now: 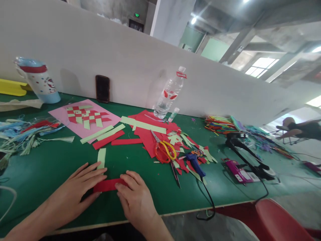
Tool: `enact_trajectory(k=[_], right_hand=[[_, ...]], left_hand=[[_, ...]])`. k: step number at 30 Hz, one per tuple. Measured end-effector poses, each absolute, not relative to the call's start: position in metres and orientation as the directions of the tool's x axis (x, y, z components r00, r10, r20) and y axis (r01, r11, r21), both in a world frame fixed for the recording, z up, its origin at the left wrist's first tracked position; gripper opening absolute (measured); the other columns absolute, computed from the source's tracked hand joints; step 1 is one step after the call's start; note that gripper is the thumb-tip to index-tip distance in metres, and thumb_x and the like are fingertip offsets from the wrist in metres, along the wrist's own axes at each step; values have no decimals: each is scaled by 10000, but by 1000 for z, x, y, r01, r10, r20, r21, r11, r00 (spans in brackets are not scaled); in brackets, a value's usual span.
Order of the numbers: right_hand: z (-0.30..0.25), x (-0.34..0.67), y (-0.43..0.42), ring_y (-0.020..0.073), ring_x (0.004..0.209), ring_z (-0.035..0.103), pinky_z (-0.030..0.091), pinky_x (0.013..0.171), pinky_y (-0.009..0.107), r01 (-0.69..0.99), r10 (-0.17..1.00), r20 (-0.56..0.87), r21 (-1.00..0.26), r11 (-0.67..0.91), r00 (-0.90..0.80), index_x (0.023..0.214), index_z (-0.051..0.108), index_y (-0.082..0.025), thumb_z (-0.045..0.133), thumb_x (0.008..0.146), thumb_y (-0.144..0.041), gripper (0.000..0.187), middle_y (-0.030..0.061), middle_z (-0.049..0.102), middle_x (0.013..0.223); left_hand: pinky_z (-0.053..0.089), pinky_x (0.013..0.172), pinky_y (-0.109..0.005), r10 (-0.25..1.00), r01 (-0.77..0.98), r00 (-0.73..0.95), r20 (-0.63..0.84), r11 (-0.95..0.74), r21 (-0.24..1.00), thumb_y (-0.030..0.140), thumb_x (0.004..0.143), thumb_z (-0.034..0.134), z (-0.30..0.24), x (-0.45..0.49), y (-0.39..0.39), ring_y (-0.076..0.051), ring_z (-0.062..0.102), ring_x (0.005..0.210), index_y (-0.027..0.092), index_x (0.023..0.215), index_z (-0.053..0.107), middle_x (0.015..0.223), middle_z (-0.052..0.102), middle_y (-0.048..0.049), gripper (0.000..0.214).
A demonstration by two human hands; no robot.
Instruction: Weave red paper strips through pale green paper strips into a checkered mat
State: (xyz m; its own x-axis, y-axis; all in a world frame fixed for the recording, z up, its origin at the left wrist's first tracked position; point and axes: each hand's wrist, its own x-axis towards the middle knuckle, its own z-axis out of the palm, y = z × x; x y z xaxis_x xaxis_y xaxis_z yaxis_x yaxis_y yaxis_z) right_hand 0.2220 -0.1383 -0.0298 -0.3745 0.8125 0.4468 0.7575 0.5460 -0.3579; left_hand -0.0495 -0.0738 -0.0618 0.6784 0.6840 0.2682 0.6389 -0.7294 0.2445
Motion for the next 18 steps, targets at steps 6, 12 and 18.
enact_trajectory(k=[6,12,18], right_hand=[[-29,221,-139,248,1219,653,546,1152,408,759,799,472,-339,555,-373,1152,752,-210,611,1014,-180,200,104,752,1226],[-27,221,-138,242,1189,670,556,1141,411,742,783,501,-349,572,-369,1139,755,-209,568,1035,-179,216,105,756,1202],[-27,222,-137,238,1183,671,542,1151,401,734,785,491,-358,577,-378,1135,753,-209,575,1026,-177,211,102,754,1198]], left_hand=[[469,1216,-485,675,636,658,333,-735,235,518,1068,523,-65,-52,-82,-255,585,1450,382,1468,626,1512,669,-9,435],[450,1237,-437,637,607,665,389,-765,215,415,1099,477,-67,-56,-83,-202,619,1413,379,1479,609,1465,706,24,403],[500,1186,-353,592,603,679,433,-787,131,381,1080,526,-66,-63,-75,-164,701,1302,363,1448,627,1386,755,52,382]])
